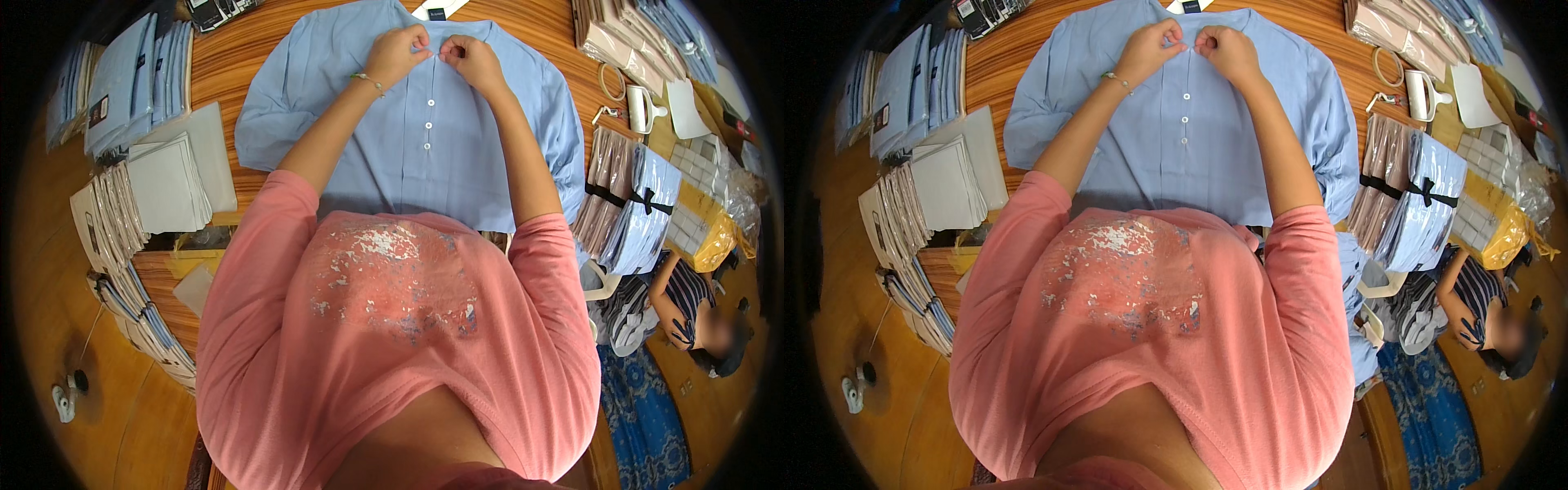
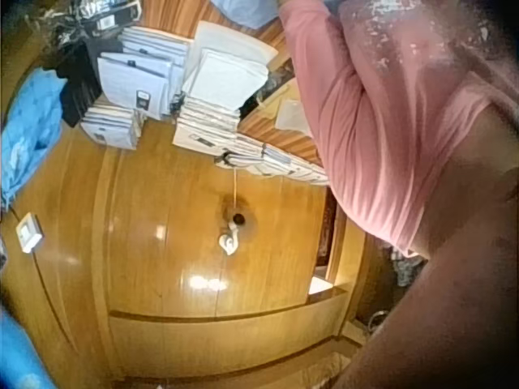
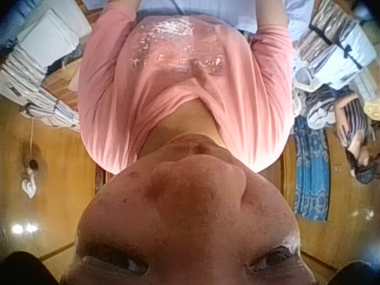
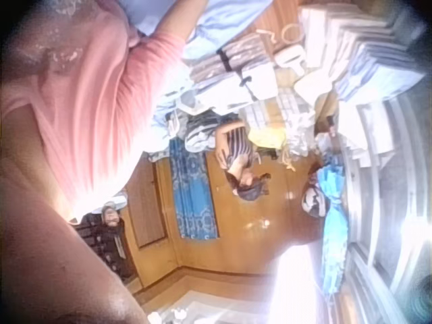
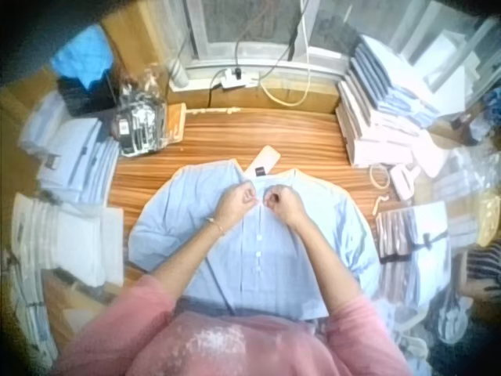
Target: The person folds a blue shirt over a cardboard insert, places it inside a clear plastic bag, seals the bag, and applies a black strap around the package.
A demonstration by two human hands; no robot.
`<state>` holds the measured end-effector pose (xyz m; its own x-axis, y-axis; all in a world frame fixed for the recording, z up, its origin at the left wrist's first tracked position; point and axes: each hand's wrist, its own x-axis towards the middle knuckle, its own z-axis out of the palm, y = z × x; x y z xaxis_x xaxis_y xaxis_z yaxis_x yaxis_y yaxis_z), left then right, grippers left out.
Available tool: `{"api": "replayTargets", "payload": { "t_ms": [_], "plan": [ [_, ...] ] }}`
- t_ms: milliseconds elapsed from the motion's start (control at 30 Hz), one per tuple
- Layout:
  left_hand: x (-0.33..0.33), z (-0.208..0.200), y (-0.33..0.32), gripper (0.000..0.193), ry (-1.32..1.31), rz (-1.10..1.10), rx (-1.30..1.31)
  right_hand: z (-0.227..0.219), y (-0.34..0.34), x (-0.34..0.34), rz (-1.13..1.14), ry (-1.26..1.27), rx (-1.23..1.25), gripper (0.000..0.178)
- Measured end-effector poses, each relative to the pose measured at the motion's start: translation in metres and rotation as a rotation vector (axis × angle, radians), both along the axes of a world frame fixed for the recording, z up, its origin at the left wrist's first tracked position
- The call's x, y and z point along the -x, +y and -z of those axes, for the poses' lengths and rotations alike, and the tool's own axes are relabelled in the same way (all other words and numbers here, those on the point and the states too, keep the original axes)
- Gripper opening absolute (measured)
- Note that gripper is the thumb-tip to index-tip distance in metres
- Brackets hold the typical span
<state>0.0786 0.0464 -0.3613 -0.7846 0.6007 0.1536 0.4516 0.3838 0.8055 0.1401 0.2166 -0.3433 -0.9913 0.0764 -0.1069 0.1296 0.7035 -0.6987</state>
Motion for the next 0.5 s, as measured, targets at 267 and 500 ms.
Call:
{"api": "replayTargets", "payload": {
  "t_ms": [267, 500],
  "plan": [
    [-0.002, -0.007, -0.001, 0.021, -0.039, -0.027, 0.068, 0.001, 0.0, 0.0, 0.012, -0.026, 0.006, 0.013],
    [0.017, -0.013, -0.034, 0.031, 0.241, -0.128, -0.126, 0.006, 0.051, -0.013, 0.158, 0.404, -0.063, 0.023]
  ]
}}
